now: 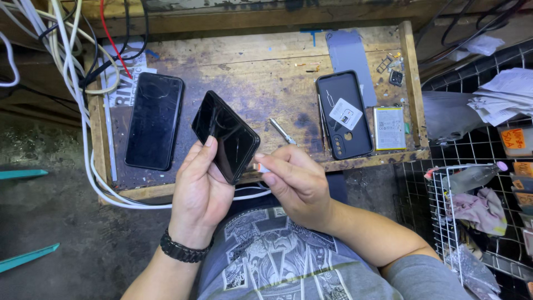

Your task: The person pries open a mobile phone case using a small tool, inserts a SIM card tray into the side slot, connects a charging cable to the port, and fits a phone into a back cover on a wooden workbench.

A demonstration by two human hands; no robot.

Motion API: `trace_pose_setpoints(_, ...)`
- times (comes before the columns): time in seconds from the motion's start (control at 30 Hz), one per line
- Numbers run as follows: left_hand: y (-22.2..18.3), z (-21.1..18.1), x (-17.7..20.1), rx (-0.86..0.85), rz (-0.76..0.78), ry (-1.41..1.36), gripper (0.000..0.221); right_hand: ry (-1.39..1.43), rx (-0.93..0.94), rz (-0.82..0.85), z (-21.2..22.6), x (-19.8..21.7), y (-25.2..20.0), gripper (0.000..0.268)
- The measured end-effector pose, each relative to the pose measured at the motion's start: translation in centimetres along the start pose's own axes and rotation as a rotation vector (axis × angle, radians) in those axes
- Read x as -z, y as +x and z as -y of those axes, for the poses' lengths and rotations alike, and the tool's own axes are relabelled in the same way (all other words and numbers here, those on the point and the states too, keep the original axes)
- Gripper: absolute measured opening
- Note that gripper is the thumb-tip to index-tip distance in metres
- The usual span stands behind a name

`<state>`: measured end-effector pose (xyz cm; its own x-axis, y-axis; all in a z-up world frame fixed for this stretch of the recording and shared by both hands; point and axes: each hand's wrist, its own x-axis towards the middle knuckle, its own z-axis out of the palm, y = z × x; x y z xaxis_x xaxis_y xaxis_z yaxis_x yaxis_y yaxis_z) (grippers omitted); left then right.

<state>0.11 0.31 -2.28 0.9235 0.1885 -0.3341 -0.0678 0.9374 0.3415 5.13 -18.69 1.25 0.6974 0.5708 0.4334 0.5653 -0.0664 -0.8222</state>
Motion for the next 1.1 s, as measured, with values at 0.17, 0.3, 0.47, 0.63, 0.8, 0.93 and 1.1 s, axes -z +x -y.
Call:
trace_pose_setpoints(0.17, 0.1, -0.1, -0.4, -0.030, 0.032, 0.006, 0.013, -0.063, 0.015, 0.005, 0.7, -0.4, 0.6, 0.029)
trace_pose_setpoints(0.3, 0.1, -0.1, -0.7, -0.061, -0.018, 0.057, 0.022, -0.091, 0.003, 0.003, 0.8, -0.4, 1.0, 0.027)
trace_pose_setpoints(0.47, 0.7, 0.2, -0.9, -0.229, 0.037, 0.146, 0.026, -0.135, -0.063, 0.028, 0.5, -0.1, 0.9, 0.027)
trace_pose_setpoints(0.63, 1.3, 0.0, -0.9, -0.372, 0.031, 0.211, 0.029, -0.069, -0.140, 0.051, -0.1, 0.0, 0.4, 0.020)
trace_pose_setpoints(0.8, 0.4, -1.9, -0.6, -0.538, 0.065, 0.326, 0.038, 0.186, -0.107, 0.702, 0.0, 0.1, -0.2, 0.022)
trace_pose_setpoints(0.93, -1.2, -4.5, 0.4, -0.676, 0.070, 0.410, 0.041, 0.311, -0.163, 0.976, -1.1, -1.0, -1.2, 0.026)
trace_pose_setpoints(1.1, -3.9, -8.0, 1.6, -0.854, 0.035, 0.484, 0.043, 0.163, -0.329, 0.952, -3.2, -2.6, -1.6, 0.026)
